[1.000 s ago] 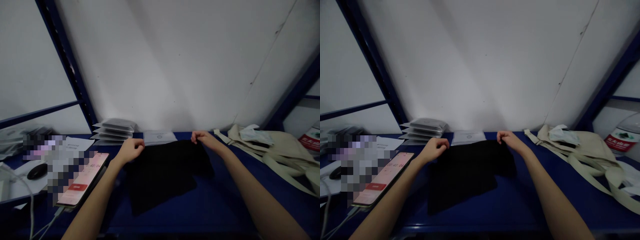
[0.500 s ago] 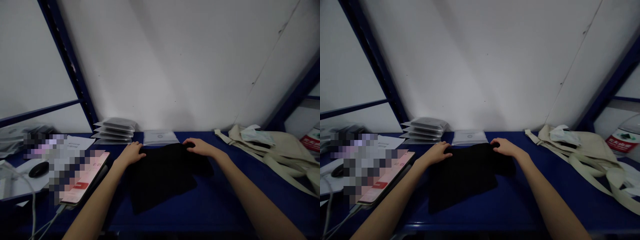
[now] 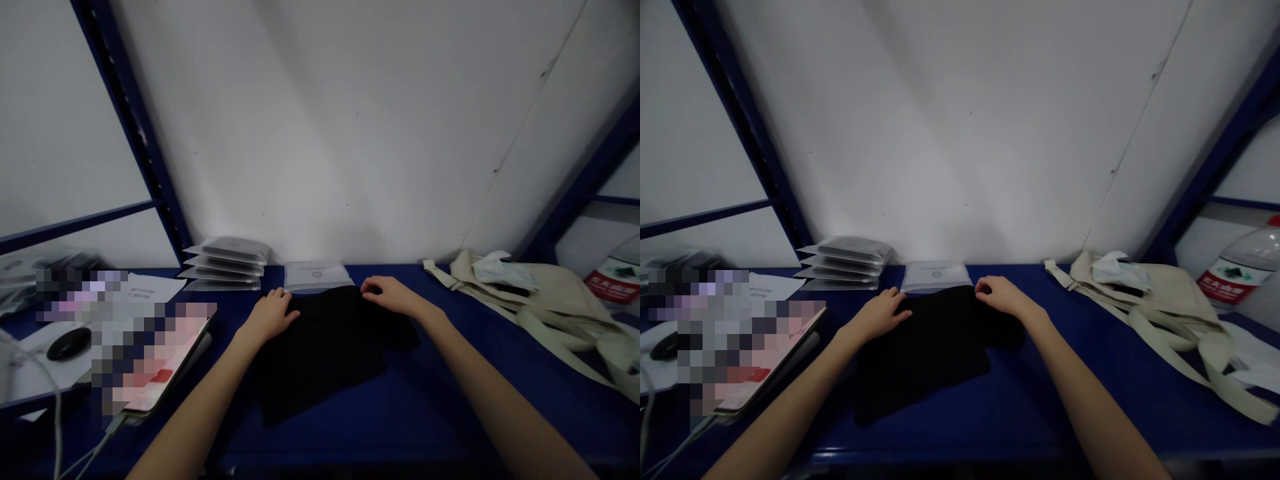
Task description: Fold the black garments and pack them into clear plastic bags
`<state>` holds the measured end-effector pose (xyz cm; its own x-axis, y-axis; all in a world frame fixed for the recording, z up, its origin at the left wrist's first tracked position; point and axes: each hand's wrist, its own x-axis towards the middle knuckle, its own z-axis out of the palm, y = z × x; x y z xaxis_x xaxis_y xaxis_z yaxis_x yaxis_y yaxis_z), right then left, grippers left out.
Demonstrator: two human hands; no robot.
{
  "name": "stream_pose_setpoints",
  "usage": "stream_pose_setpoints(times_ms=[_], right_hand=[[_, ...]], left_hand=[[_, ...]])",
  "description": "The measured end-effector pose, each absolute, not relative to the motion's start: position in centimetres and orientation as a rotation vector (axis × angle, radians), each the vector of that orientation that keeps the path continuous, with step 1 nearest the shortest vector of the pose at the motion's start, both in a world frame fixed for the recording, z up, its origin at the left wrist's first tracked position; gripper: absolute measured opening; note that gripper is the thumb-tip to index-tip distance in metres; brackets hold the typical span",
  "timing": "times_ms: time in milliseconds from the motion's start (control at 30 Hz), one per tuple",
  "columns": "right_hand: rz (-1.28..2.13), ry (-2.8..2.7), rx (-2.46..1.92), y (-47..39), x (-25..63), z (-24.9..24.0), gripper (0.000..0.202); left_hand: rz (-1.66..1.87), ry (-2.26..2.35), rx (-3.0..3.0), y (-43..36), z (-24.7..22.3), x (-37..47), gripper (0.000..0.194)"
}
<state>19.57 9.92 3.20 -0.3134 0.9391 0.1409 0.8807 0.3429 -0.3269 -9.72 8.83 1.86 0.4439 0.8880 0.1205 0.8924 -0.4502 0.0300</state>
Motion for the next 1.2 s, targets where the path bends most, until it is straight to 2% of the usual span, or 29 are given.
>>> stream_pose_setpoints(times_ms=[200,333,500,633,733,900,967,1067,1200], right_hand=[[0.317,-2.365,-1.700,10.2,19.8,2.2,0.027],[0.319,-2.364,-1.777,10.2,19.7,2.0,0.035],[0.203,-2.367,-1.929,9.0,19.2,1.9,0.044],[0.069,-2.379,-1.942,7.0,19.8,1.9,0.037],[0.013,-2.414,-1.862,5.0,20.7,1.9,0.030],[-0.163,-2.360,-1.595,0.7,21.4,1.6,0.026],[-0.174,-2.317,-1.461,-1.5,21.1,1.3,0.025],[-0.070,-2.351,-1.409,-4.7,20.4,0.6,0.027],[-0.056,-2.367,-1.422,-7.5,19.8,-0.5,0.032]], left_hand=[[-0.222,-1.711,-2.773,9.1,1.0,-10.3,0.061],[-0.128,-1.777,-2.849,9.2,0.7,-10.5,0.079],[0.083,-1.807,-2.914,9.0,1.2,-10.6,0.087],[0.316,-1.830,-2.927,7.9,2.5,-10.2,0.093],[0.231,-1.814,-2.904,5.8,3.3,-10.1,0.089],[-0.365,-1.682,-2.881,-0.6,2.6,-11.7,0.064],[-0.504,-1.649,-2.910,-3.2,1.2,-13.2,0.063],[-0.570,-1.548,-2.886,-5.9,-1.8,-15.7,0.072],[-0.740,-1.304,-2.765,-7.6,-5.5,-18.0,0.055]])
